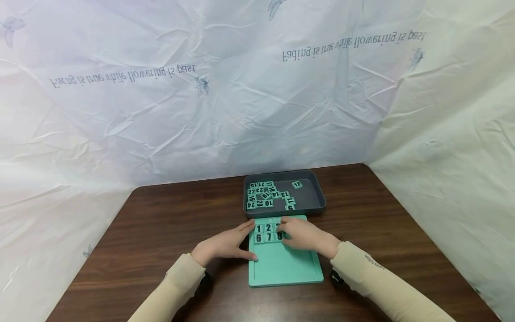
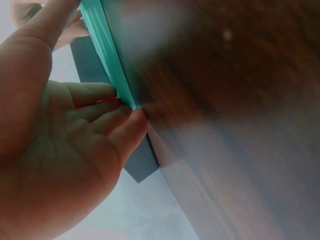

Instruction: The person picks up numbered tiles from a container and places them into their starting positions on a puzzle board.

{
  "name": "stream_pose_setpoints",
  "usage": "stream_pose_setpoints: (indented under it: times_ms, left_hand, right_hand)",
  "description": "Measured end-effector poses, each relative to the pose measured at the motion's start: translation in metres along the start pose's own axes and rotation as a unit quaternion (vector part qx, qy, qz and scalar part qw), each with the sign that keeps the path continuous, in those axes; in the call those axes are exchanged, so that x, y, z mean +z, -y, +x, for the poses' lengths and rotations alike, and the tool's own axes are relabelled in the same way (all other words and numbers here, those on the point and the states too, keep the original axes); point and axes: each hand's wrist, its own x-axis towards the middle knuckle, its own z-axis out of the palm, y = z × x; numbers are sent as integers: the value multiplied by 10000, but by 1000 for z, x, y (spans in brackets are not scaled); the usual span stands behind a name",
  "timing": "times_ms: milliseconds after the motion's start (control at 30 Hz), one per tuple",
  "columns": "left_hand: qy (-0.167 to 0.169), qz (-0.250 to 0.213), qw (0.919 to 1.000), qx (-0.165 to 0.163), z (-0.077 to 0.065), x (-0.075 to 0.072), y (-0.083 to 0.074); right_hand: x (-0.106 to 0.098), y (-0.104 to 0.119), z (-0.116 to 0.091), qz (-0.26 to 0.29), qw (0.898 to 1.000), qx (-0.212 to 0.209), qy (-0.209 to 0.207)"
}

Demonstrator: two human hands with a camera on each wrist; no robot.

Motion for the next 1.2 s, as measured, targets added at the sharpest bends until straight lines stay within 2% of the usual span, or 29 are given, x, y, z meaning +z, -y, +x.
stream_pose_setpoints:
  times_ms: [167, 300, 500, 767, 900, 1200]
  left_hand:
    - [9, -14, 10000, -1, 0, 0, 0]
    - [-9, 47, 10000, 41, 0, 1, 1]
    - [-62, 73, 9999, 83, -1, 0, 1]
    - [-36, 68, 10000, 42, -1, 0, 2]
    - [-26, 103, 9999, 63, -1, 2, 4]
    - [-98, 30, 9998, 168, -2, 3, 5]
  right_hand:
    - [0, 0, 1, 6, 9999, 90, 51]
    - [-6, -3, 4, 234, 9997, 67, 74]
    - [-30, -13, 15, 568, 9981, 149, -206]
    - [-58, -36, 31, 617, 9960, 483, -418]
    - [-60, -50, 38, 673, 9952, 675, -217]
    - [-57, -79, 46, 882, 9900, 912, 613]
